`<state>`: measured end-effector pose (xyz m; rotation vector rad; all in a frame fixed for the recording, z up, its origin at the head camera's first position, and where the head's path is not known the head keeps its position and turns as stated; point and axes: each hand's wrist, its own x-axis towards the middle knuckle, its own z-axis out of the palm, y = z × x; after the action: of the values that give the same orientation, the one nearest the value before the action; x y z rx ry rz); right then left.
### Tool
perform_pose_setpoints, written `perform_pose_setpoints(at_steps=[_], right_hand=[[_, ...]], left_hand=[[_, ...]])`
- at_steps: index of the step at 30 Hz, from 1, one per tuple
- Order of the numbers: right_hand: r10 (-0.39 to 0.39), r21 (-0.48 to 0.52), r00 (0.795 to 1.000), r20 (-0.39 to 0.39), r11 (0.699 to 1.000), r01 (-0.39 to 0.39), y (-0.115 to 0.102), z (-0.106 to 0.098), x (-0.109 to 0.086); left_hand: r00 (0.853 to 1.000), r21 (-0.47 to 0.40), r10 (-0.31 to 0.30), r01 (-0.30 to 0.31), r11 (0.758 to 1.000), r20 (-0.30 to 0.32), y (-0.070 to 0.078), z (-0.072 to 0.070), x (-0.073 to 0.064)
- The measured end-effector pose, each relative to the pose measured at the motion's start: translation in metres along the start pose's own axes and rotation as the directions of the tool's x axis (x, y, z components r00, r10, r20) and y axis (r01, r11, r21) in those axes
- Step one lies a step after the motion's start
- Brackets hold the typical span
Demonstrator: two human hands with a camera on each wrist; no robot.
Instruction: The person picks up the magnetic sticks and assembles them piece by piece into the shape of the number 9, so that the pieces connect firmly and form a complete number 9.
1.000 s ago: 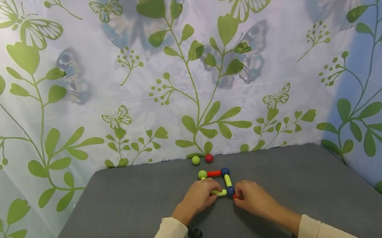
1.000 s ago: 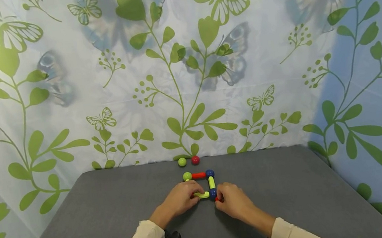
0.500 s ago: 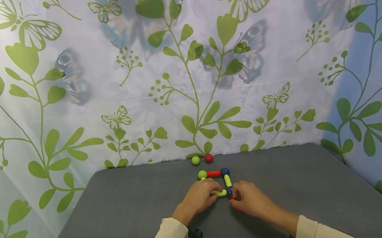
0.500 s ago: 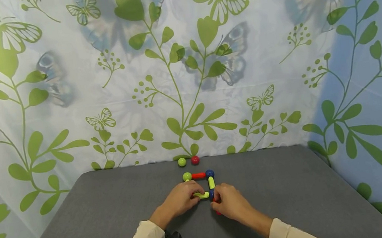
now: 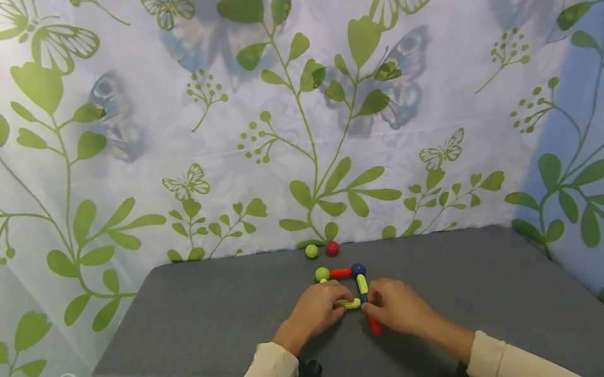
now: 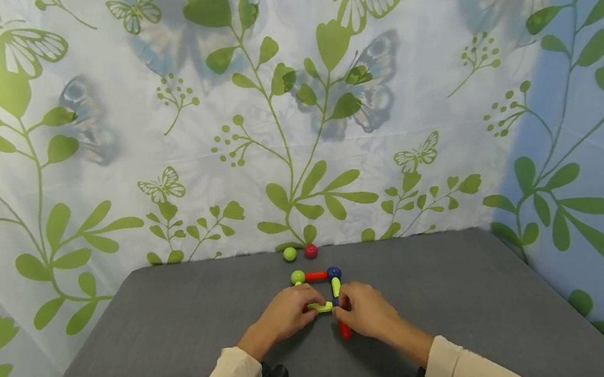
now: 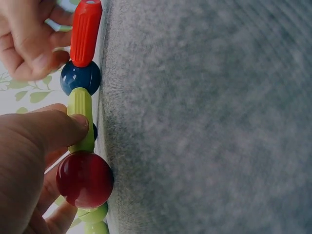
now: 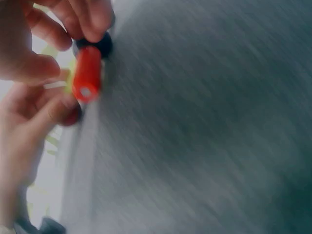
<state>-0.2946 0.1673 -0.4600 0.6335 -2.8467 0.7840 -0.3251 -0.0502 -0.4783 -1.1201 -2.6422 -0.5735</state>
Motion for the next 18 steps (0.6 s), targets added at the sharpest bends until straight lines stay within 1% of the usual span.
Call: perform_pose_setpoints(at_steps=[3, 5, 7, 9, 11, 14, 16, 17, 18], right_hand=[[0.002, -0.044, 1.000, -0.028, 0.999, -0.003, 0.002, -0.008, 0.010], [-0.007, -0.068, 0.999, -0.046, 0.998, 0.004, 0.004, -0.014, 0.022], [-0.051, -0.080, 0.997, -0.055, 0.996, 0.047, 0.007, -0.018, 0.034], [-0.118, -0.070, 0.992, -0.042, 0.991, 0.115, 0.010, -0.021, 0.046], [-0.199, -0.054, 0.980, -0.009, 0.979, 0.198, 0.014, -0.022, 0.059], [-0.306, -0.047, 0.950, 0.058, 0.950, 0.308, 0.018, -0.024, 0.079], [-0.352, -0.077, 0.932, 0.092, 0.930, 0.359, 0.022, -0.025, 0.093], [-0.364, -0.092, 0.925, 0.109, 0.923, 0.374, 0.023, -0.024, 0.101], [-0.363, -0.105, 0.923, 0.125, 0.920, 0.377, 0.023, -0.022, 0.109]], left_hand=[[1.000, 0.005, 0.012, -0.012, 1.000, -0.003, 0.001, -0.001, 0.000], [1.000, 0.017, 0.009, -0.009, 1.000, -0.002, -0.001, -0.003, 0.000], [1.000, 0.033, 0.001, -0.002, 0.999, 0.003, -0.001, -0.005, 0.001], [1.000, 0.059, 0.000, 0.000, 0.998, 0.007, 0.000, -0.005, 0.001], [1.000, 0.097, 0.012, -0.013, 0.995, 0.007, 0.002, -0.004, 0.002], [0.998, 0.158, 0.064, -0.062, 0.986, -0.005, 0.008, -0.002, 0.005], [0.995, 0.198, 0.102, -0.097, 0.975, -0.014, 0.013, -0.001, 0.008], [0.993, 0.217, 0.114, -0.108, 0.970, -0.019, 0.014, 0.000, 0.009], [0.992, 0.233, 0.121, -0.113, 0.966, -0.022, 0.015, 0.000, 0.010]])
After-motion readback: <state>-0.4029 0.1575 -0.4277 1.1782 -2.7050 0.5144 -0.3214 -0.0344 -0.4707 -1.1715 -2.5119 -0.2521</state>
